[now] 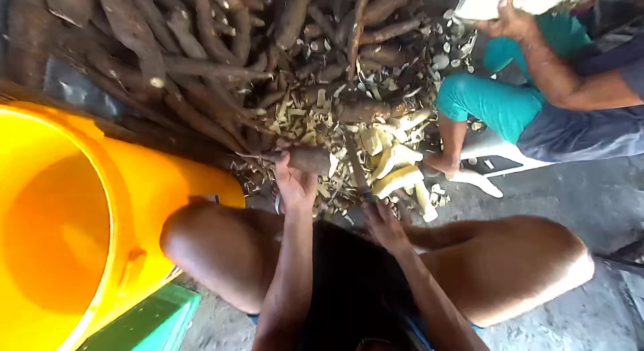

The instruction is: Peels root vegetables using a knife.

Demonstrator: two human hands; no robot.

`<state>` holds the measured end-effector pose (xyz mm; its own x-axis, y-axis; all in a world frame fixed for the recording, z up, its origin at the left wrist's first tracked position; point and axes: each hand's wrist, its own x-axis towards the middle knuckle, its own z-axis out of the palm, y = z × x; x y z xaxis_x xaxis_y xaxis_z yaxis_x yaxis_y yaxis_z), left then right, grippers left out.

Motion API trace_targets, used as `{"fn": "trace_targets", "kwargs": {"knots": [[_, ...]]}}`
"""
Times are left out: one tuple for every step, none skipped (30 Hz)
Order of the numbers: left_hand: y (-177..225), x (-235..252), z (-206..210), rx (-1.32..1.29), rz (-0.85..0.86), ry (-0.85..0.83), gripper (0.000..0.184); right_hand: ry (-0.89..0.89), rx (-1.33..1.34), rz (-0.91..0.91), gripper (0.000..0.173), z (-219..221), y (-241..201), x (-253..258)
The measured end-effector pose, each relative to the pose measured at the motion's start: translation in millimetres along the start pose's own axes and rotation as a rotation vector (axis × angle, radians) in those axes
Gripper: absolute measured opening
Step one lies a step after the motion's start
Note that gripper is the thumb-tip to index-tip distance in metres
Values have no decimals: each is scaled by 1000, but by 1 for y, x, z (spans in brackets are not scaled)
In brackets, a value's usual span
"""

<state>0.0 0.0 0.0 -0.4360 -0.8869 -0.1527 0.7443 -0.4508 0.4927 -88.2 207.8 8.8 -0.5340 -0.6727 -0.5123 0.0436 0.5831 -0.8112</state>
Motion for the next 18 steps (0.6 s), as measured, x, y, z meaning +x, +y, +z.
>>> {"fn": "trace_targets", "kwargs": {"knots": [[-2, 3, 3, -69, -28, 24, 21, 5, 62, -37, 36, -4, -8, 3], [-3, 2, 3, -101, -45, 59, 21, 19, 71, -85, 34, -5, -12, 0], [-5, 3, 2, -117, -47, 75, 21, 44, 42, -161, 35, -3, -16, -4], [-6, 5, 1, -121, -36, 84, 20, 78, -11, -255, 36, 1, -19, -10], [-8, 6, -1, -108, -23, 89, 18, 116, -77, -355, 36, 7, -20, -16], [-10, 7, -1, -97, -8, 113, 16, 155, -149, -442, 37, 14, -19, -20], [-13, 7, 0, -76, 8, 147, 16, 197, -226, -489, 36, 21, -17, -21], [-15, 7, 2, -43, 25, 195, 18, 209, -290, -486, 34, 28, -14, -19], [-17, 5, 3, 2, 40, 250, 21, 185, -339, -441, 32, 32, -11, -16], [-19, 5, 1, 51, 59, 291, 25, 134, -368, -379, 32, 33, -9, -12], [-20, 7, -1, 101, 88, 322, 27, 94, -369, -337, 33, 31, -13, -8], [-21, 9, -5, 140, 108, 344, 29, 73, -353, -327, 34, 25, -21, -6], [-22, 11, -9, 177, 122, 359, 31, 77, -311, -361, 34, 17, -35, -7], [-22, 12, -13, 218, 138, 360, 27, 114, -250, -440, 34, 6, -51, -13], [-22, 13, -14, 236, 152, 349, 21, 170, -168, -553, 36, -6, -71, -20], [-23, 14, -13, 228, 162, 336, 15, 239, -65, -679, 38, -19, -93, -30], [-22, 13, -12, 225, 166, 329, 12, 317, 44, -817, 37, -28, -114, -38], [-21, 11, -9, 232, 169, 329, 11, 375, 150, -934, 33, -33, -130, -43]]}}
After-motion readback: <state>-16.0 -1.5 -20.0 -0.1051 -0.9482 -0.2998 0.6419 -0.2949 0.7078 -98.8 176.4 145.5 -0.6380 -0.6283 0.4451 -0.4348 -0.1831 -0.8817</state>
